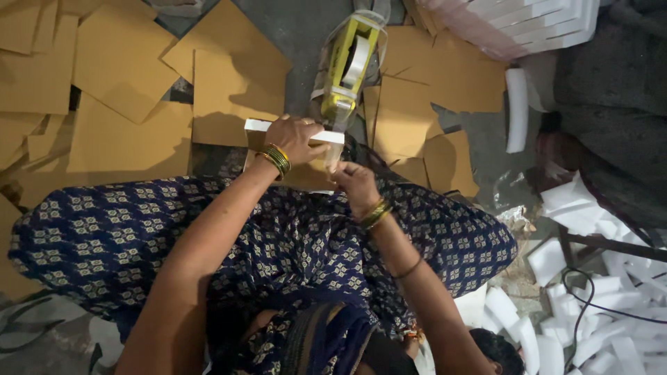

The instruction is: The person sits on the floor and assembles small rectangular boxes by folding white foam inserts onto brown cardboard bases. They use a handheld tape dispenser to secure the foam pieces to the cardboard, repeating the process for multiple units.

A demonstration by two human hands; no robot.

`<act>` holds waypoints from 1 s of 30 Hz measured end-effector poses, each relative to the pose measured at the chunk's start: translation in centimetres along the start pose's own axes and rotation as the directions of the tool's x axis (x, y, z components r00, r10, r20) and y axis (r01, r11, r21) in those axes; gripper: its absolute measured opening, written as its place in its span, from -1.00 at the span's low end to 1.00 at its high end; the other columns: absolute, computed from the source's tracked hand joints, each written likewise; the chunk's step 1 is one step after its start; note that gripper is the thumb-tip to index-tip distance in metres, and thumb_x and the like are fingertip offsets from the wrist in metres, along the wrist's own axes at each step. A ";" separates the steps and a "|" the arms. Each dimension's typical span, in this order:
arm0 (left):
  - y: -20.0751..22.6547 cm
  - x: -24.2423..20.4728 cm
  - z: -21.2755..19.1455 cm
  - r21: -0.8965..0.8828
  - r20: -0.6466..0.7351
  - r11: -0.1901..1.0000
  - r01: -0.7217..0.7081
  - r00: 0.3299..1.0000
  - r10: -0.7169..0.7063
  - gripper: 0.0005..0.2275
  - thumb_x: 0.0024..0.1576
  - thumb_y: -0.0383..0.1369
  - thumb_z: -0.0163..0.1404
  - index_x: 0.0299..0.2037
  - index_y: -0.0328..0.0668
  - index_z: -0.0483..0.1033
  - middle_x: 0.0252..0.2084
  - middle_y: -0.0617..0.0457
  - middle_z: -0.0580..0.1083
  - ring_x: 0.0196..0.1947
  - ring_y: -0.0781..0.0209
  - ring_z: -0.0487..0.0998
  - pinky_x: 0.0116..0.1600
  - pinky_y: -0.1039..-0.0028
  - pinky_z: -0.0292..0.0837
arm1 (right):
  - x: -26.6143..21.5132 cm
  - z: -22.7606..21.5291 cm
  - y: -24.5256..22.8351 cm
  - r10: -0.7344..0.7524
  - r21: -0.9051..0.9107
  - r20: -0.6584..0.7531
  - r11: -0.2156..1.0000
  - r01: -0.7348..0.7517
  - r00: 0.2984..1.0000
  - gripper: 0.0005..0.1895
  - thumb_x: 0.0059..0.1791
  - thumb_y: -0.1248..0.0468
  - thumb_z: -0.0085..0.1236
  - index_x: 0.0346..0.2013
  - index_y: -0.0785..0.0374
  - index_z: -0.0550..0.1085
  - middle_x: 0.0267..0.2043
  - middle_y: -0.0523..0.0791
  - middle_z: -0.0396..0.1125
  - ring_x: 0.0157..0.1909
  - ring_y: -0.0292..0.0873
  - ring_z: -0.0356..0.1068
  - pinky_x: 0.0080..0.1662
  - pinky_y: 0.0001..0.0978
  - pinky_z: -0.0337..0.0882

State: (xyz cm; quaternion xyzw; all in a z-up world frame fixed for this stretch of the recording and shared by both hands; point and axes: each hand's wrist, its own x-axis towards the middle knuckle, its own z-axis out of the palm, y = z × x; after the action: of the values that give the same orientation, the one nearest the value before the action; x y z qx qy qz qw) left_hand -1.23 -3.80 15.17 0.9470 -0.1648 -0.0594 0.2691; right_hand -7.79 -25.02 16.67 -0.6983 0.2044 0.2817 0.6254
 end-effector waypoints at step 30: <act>-2.0 1.1 5.7 0.182 0.054 0.978 -0.105 0.994 0.096 -0.52 0.02 -0.01 0.16 0.08 -0.06 0.50 0.11 0.02 0.53 0.10 0.15 0.51 0.19 0.27 0.27 | 14.5 -1.5 -1.5 -0.248 -0.029 -0.006 0.968 0.248 0.969 -0.73 0.04 0.21 0.29 -0.08 0.35 0.62 -0.16 -0.01 0.54 -0.21 -0.19 0.49 -0.20 -0.40 0.53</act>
State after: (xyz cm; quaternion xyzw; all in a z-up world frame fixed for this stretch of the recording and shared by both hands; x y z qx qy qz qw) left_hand -0.77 -5.39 9.32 0.9567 -0.2233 -0.0515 0.1792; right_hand 4.33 -25.31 8.46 -0.7284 0.1144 0.2011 0.6450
